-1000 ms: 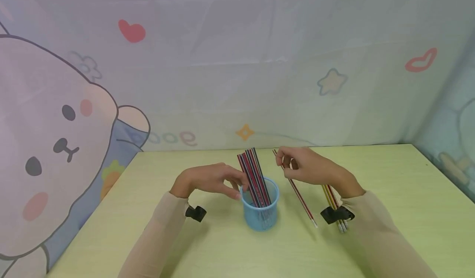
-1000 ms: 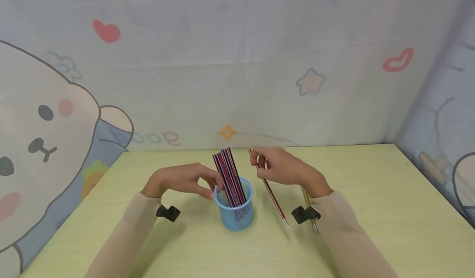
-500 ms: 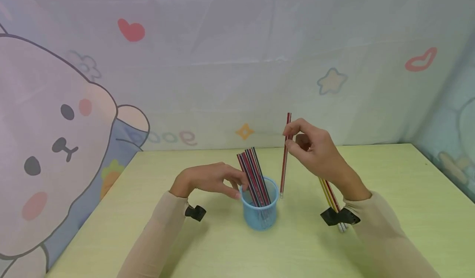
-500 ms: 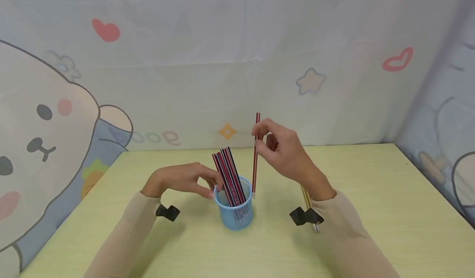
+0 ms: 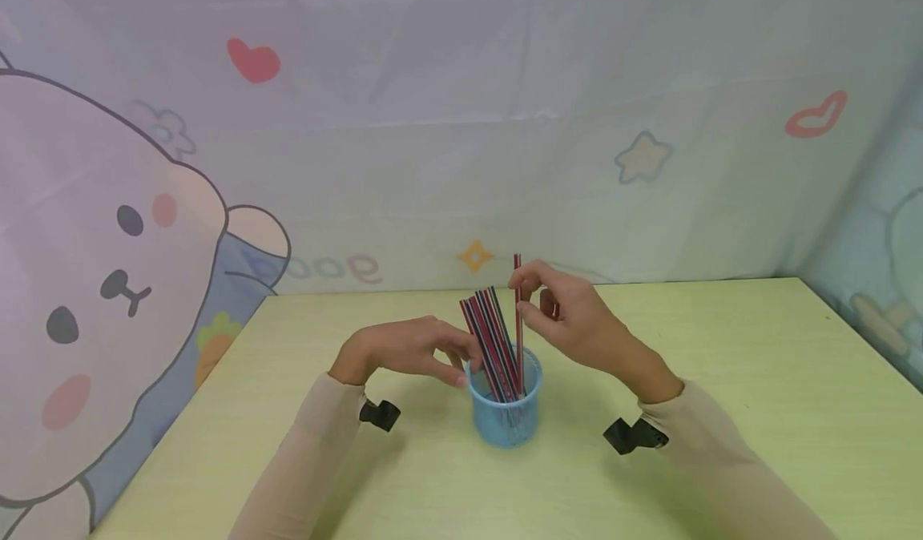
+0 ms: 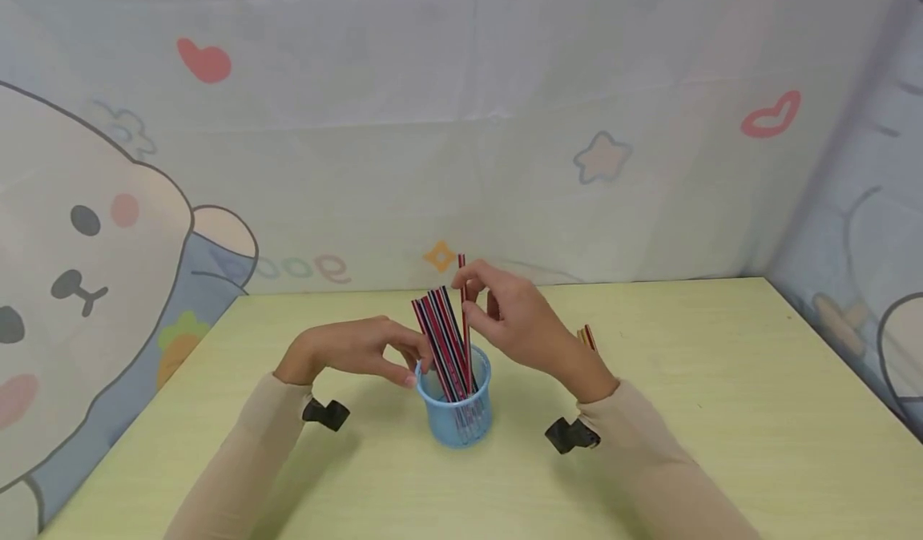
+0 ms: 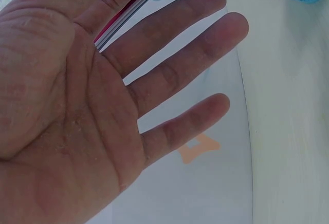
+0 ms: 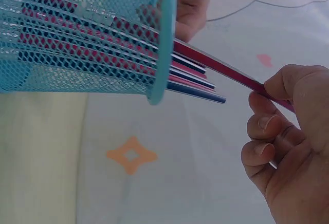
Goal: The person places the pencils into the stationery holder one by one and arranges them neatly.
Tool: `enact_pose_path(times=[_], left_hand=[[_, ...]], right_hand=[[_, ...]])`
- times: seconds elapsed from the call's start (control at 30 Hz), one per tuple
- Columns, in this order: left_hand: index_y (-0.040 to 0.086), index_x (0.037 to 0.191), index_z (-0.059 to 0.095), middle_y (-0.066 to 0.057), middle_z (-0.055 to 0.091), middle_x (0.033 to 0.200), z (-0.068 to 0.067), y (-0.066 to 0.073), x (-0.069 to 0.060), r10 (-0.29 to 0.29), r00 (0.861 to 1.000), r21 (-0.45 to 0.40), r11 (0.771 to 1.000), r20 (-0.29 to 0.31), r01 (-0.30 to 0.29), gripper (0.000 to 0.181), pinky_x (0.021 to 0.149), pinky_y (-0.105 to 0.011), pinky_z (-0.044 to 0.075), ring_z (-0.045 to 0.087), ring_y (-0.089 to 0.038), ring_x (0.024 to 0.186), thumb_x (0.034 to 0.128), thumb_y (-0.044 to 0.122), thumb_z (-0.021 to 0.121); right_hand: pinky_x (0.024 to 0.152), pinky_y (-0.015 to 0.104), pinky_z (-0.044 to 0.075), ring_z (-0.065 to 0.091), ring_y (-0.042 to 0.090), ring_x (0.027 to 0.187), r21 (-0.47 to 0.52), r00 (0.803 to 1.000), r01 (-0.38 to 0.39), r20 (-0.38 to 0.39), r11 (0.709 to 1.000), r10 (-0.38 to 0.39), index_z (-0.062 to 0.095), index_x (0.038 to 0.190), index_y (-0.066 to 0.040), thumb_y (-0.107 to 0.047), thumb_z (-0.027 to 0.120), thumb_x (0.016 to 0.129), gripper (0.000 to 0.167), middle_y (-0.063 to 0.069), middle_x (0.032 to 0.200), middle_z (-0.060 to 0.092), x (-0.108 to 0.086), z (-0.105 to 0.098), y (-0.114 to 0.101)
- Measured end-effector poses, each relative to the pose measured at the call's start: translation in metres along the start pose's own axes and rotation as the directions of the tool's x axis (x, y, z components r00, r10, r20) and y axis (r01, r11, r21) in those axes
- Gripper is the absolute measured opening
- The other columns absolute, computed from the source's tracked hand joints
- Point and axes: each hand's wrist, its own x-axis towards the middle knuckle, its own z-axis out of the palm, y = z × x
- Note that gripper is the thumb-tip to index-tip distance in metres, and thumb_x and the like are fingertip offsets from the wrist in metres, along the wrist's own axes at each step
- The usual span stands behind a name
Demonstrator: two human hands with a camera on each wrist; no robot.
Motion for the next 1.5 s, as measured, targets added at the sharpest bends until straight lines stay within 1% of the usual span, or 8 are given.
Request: enact_pose_path(times=[0.3,0.53,0.83,0.97,1.1,1.3,1.43,1.5], left_hand=[[0.016,0.11,0.065,-0.005,0.069,0.113,0.001,-0.001,0.0,-0.005,1.0,0.005,1.0,-0.003,0.005,0.018,0.093,-0.031,0.053,0.067,-0.01,0.103,0.0965,0.027,0.068],[0.022,0.108,0.065,-0.004,0.069,0.115,0.0,0.001,0.0,-0.025,1.0,0.014,1.0,-0.004,0.025,0.015,0.092,-0.029,0.052,0.067,-0.008,0.103,0.0957,0.029,0.069],[0.019,0.108,0.065,-0.008,0.069,0.114,-0.001,0.0,0.001,-0.013,1.0,-0.002,1.0,0.003,0.013,0.015,0.093,-0.03,0.053,0.067,-0.009,0.103,0.0963,0.027,0.068],[0.014,0.109,0.066,-0.008,0.069,0.114,-0.001,0.0,0.0,-0.004,1.0,-0.004,1.0,0.003,0.004,0.018,0.093,-0.032,0.053,0.067,-0.01,0.103,0.0967,0.027,0.068],[0.01,0.11,0.066,-0.007,0.068,0.114,-0.001,0.0,0.0,0.001,1.0,0.001,1.0,0.0,-0.001,0.021,0.093,-0.032,0.053,0.067,-0.01,0.103,0.0965,0.026,0.068],[0.015,0.108,0.066,-0.007,0.068,0.113,-0.001,0.0,-0.001,-0.006,1.0,0.004,1.0,-0.001,0.006,0.017,0.092,-0.033,0.053,0.067,-0.009,0.103,0.0959,0.027,0.068],[0.016,0.108,0.066,-0.007,0.068,0.113,0.0,0.0,-0.002,-0.009,1.0,0.005,1.0,-0.004,0.009,0.016,0.092,-0.032,0.053,0.067,-0.009,0.103,0.0959,0.027,0.068],[0.016,0.108,0.066,-0.007,0.068,0.113,-0.001,0.0,-0.003,-0.009,1.0,0.007,1.0,-0.005,0.009,0.016,0.092,-0.031,0.053,0.067,-0.009,0.103,0.0959,0.027,0.069]], right_hand=[[0.05,0.024,0.043,0.045,0.008,0.055,-0.058,0.988,-0.046,0.146,0.997,0.054,0.059,0.113,-0.012,-0.003,0.061,0.095,0.02,-0.006,0.09,0.058,-0.004,0.029,0.003],[0.052,0.023,0.042,0.043,0.008,0.059,-0.095,0.979,-0.033,0.195,0.995,0.051,0.06,0.115,-0.013,-0.003,0.062,0.094,0.023,-0.008,0.089,0.056,-0.007,0.037,0.004],[0.053,0.024,0.045,0.047,0.007,0.056,-0.121,0.983,-0.054,0.167,0.991,0.074,0.063,0.114,-0.01,-0.002,0.06,0.095,0.02,0.0,0.096,0.065,-0.004,0.017,0.011],[0.053,0.025,0.046,0.048,0.008,0.058,-0.149,0.982,-0.089,0.154,0.985,0.112,0.063,0.112,-0.01,-0.003,0.059,0.096,0.018,0.002,0.097,0.066,-0.004,0.001,0.018],[0.055,0.027,0.046,0.05,0.012,0.059,-0.172,0.97,-0.143,0.17,0.975,0.173,0.063,0.111,-0.01,-0.004,0.058,0.098,0.015,0.004,0.098,0.066,-0.004,-0.018,0.026],[0.059,0.029,0.045,0.047,0.014,0.06,-0.211,0.927,-0.25,0.23,0.945,0.297,0.063,0.108,-0.01,-0.004,0.056,0.099,0.013,0.005,0.098,0.064,-0.011,-0.042,0.042],[0.06,0.031,0.045,0.048,0.014,0.06,-0.244,0.881,-0.317,0.281,0.916,0.38,0.062,0.107,-0.01,-0.004,0.055,0.099,0.013,0.005,0.097,0.064,-0.019,-0.054,0.054],[0.063,0.032,0.046,0.051,0.014,0.063,-0.264,0.847,-0.348,0.322,0.9,0.422,0.062,0.108,-0.009,-0.004,0.055,0.098,0.013,0.007,0.099,0.065,-0.023,-0.058,0.06]])
